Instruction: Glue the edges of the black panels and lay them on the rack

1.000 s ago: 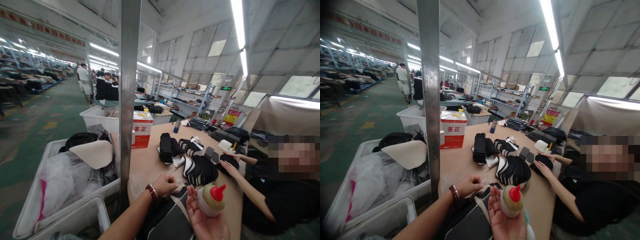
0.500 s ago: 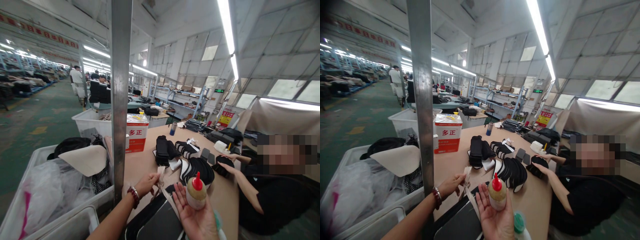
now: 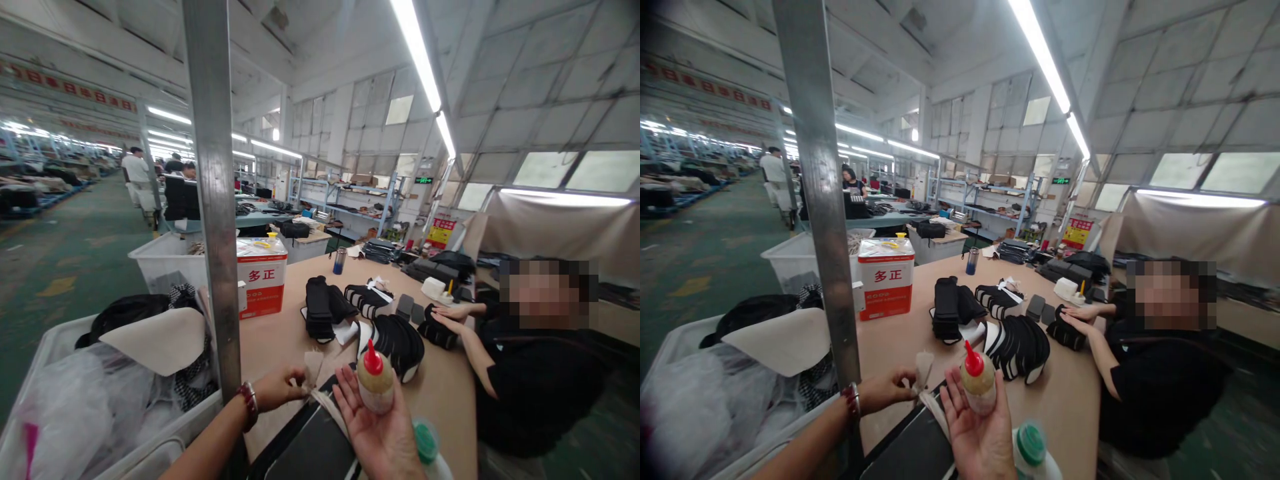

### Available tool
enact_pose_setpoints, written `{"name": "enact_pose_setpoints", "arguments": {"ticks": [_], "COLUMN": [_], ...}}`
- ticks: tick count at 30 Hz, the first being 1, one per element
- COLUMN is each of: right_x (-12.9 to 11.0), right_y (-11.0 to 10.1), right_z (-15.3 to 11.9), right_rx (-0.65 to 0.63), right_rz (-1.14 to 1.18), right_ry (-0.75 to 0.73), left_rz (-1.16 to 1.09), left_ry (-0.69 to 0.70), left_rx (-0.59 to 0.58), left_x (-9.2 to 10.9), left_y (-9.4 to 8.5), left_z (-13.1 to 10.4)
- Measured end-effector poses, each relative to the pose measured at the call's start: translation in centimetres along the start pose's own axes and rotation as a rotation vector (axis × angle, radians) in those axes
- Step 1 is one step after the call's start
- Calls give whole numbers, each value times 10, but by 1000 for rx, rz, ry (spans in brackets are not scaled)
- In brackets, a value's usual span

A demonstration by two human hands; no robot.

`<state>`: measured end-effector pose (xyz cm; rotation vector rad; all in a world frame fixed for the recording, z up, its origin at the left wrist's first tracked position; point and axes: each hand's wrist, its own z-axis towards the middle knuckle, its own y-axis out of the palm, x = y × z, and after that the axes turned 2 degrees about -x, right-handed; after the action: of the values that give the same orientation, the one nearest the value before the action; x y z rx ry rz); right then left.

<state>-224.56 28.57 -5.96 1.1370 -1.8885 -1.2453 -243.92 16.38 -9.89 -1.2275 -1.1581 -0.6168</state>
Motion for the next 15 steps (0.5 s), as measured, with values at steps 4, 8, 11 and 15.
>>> {"name": "enact_pose_setpoints", "arguments": {"ticks": [4, 8, 11, 15], "right_x": [5, 12, 16, 18], "right_y": [4, 9, 11, 11], "right_z": [1, 3, 6, 11], "right_rx": [6, 2, 9, 8], "right_rz": [-55, -107, -147, -162], "right_ry": [-43, -64, -63, -66], "left_rz": [217, 280, 241, 72], "left_ry": [20, 41, 3, 5], "left_rx": [100, 90, 54, 89], "left_x": [15, 39, 55, 74], "left_y": [-12, -29, -39, -55], "left_z": [-3, -10, -14, -17]}}
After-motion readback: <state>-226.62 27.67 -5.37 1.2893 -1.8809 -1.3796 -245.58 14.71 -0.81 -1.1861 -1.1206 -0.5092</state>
